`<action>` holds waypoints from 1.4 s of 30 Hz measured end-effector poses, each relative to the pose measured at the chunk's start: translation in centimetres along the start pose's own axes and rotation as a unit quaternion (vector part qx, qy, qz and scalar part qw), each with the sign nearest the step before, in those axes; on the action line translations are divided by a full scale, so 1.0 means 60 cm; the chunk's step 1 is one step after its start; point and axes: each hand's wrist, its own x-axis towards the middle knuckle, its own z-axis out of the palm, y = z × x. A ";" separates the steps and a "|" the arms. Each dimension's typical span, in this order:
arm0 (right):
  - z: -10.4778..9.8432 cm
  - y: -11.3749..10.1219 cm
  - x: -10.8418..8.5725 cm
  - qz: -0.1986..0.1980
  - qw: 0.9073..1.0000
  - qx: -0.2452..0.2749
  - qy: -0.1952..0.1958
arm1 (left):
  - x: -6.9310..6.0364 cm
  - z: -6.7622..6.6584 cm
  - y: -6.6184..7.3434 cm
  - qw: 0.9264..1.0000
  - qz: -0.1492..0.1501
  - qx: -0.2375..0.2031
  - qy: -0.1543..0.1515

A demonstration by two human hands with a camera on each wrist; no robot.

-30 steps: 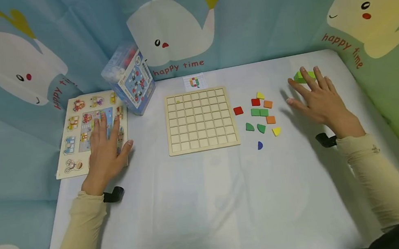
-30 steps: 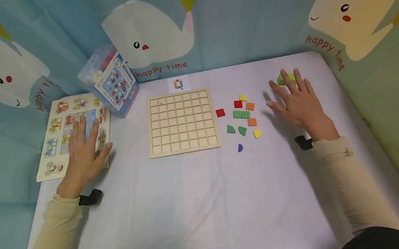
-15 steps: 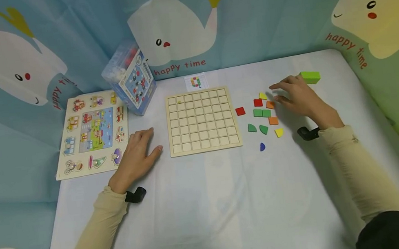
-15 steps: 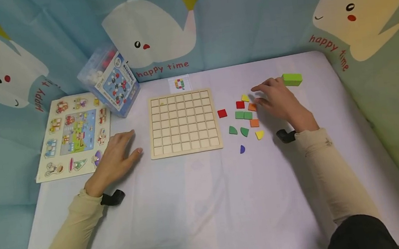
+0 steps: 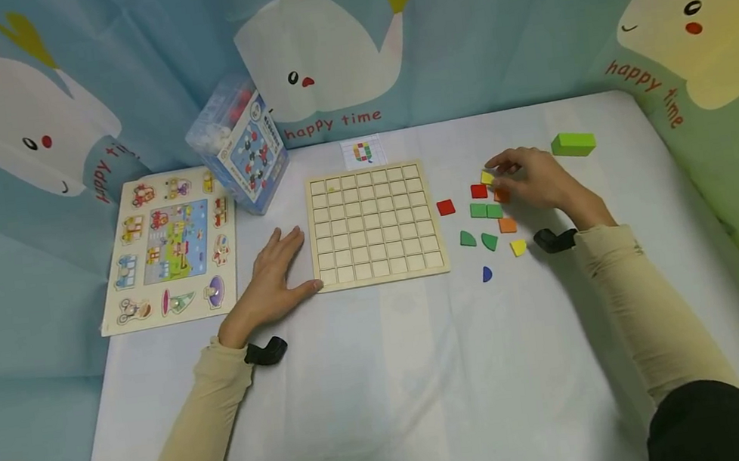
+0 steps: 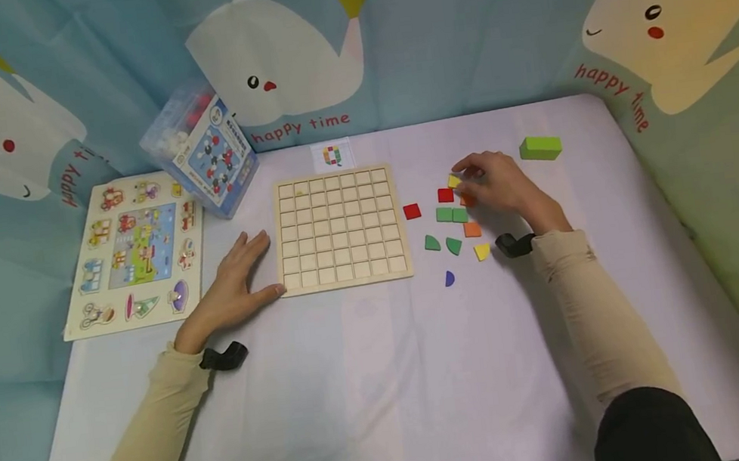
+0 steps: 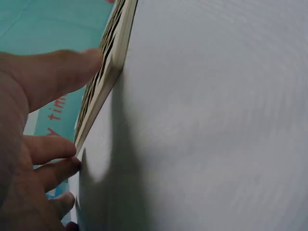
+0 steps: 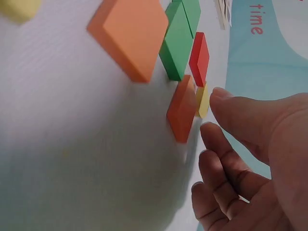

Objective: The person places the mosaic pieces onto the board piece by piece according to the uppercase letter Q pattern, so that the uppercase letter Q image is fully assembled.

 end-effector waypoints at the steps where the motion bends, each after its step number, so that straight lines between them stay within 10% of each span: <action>1: 0.001 0.000 0.000 0.000 1.000 0.005 -0.004 | 0.001 0.002 0.000 1.000 0.003 0.001 -0.007; 42: 0.012 -0.004 0.023 0.023 0.999 -0.016 -0.023 | 0.005 0.008 -0.003 1.000 0.015 0.008 -0.025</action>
